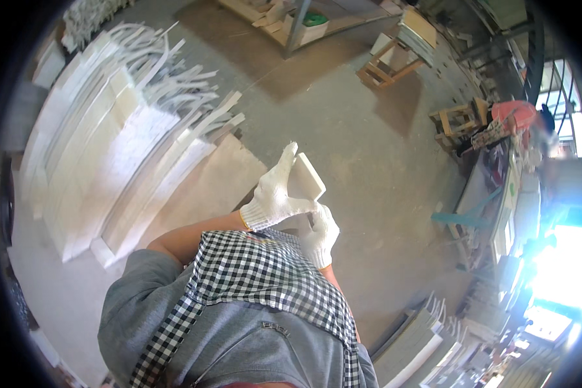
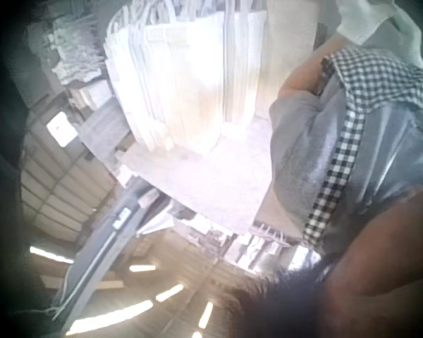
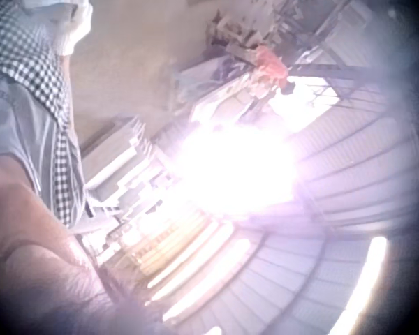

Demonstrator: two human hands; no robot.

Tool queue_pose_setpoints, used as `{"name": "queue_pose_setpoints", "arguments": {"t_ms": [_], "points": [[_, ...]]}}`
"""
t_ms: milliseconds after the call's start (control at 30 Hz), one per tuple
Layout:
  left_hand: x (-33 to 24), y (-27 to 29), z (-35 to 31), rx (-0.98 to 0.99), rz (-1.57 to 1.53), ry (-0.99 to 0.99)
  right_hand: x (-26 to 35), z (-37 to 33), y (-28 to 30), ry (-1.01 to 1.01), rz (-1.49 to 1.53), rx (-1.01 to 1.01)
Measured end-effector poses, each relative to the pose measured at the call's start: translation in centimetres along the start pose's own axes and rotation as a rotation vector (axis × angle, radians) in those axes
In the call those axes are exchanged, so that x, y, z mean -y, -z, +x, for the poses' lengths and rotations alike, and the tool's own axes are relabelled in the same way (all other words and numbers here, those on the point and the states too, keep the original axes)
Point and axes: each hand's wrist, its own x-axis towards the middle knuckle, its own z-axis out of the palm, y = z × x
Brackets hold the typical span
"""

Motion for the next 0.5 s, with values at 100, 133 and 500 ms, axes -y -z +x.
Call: {"name": "queue_pose_setpoints", "arguments": {"t_ms": [100,133,500], "points": [[0.7,-1.9,3.4,-0.003,0.042,-0.124,-2.1,2.7,0.3,-0.017,0.025,-0.028],[0.7,-2.6,4.6,-0.003,0.065,-0.141,-2.6,3.9,0.6,-0.009,0.010,-0.031],[0.2,-12.5,19.8,-0.022,0.029,-0.014,-12.0,20.4,5.7,0.083,-0.006,0.106]]}}
